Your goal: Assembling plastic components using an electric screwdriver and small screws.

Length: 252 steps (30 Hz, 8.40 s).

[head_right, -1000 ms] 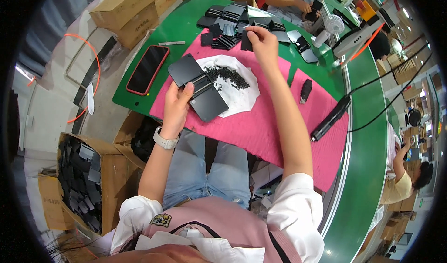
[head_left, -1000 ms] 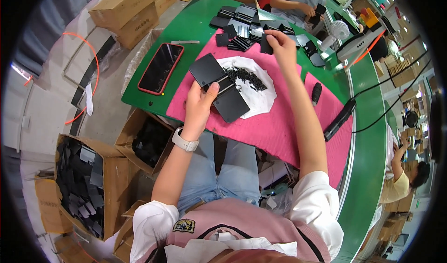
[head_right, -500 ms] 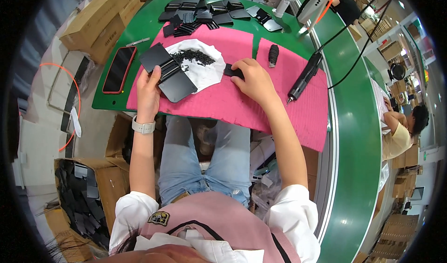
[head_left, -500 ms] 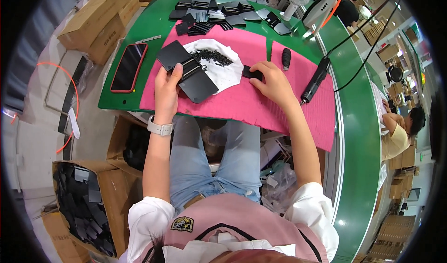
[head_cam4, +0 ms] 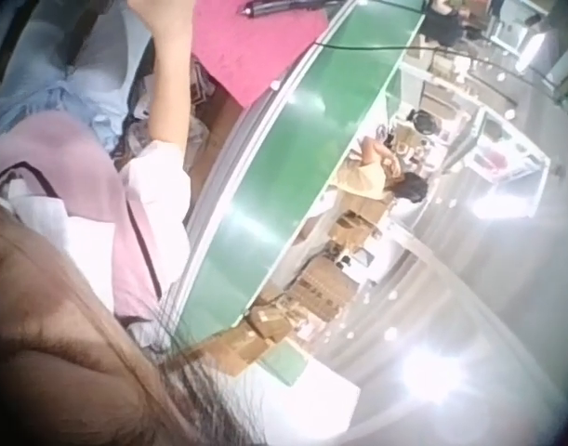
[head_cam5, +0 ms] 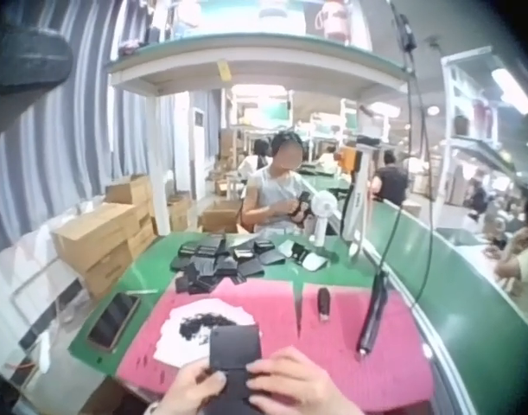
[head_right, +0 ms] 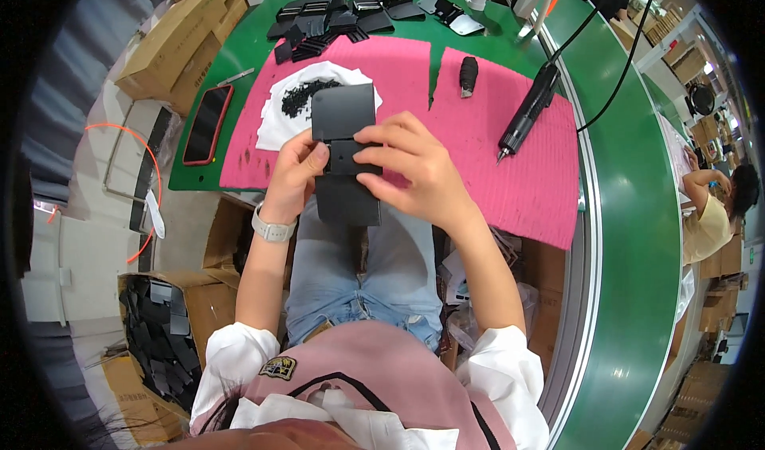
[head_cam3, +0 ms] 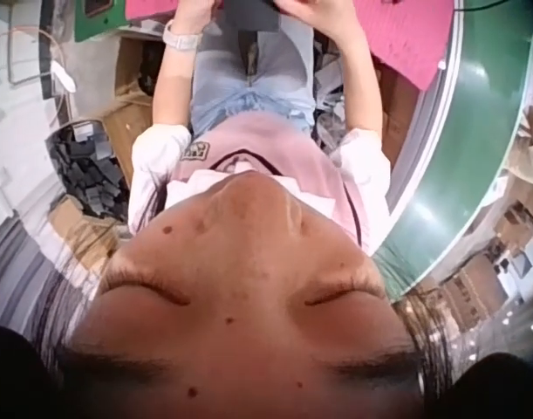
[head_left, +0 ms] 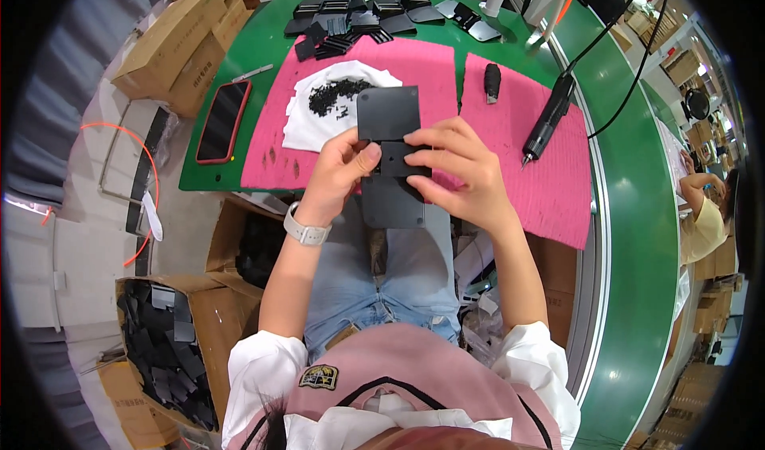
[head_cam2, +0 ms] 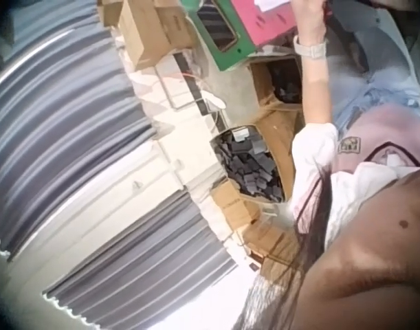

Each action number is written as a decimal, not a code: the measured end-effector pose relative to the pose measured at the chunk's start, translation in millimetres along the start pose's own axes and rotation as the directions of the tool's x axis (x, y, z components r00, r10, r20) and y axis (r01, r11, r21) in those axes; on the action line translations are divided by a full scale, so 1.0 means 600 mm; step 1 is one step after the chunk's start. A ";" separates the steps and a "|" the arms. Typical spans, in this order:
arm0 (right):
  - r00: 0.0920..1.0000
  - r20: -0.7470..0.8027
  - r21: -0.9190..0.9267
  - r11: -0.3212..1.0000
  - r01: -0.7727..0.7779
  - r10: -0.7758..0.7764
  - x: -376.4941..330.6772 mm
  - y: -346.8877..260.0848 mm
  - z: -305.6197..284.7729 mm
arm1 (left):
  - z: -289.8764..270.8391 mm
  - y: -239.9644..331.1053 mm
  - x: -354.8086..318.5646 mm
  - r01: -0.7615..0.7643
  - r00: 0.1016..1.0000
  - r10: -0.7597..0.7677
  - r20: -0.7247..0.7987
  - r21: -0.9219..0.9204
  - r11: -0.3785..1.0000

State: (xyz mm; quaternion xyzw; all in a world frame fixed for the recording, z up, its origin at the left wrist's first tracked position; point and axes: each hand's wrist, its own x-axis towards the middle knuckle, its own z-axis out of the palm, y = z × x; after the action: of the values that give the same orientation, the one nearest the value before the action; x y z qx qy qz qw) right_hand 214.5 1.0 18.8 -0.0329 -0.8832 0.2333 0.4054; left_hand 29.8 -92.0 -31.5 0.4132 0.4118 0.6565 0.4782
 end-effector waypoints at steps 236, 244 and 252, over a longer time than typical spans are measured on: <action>0.951 0.116 0.864 0.444 -0.239 0.286 0.125 0.125 -0.076 | 0.057 -0.013 0.153 -0.314 0.949 0.182 0.258 0.838 0.447; 0.931 0.144 0.891 0.365 -0.269 0.336 0.117 0.128 -0.075 | 0.057 -0.014 0.153 -0.321 0.947 0.142 0.288 0.857 0.404; 0.942 0.093 0.779 0.566 -0.271 0.323 0.118 0.119 -0.089 | 0.101 -0.001 0.150 -0.308 0.945 0.138 0.295 0.948 0.078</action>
State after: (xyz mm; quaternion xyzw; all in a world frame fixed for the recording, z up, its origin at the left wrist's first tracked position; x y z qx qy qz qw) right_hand 196.7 102.3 67.2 -0.0082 -0.6621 0.6572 0.3600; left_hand 68.8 4.4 0.6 0.7234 0.6420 0.2539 0.0026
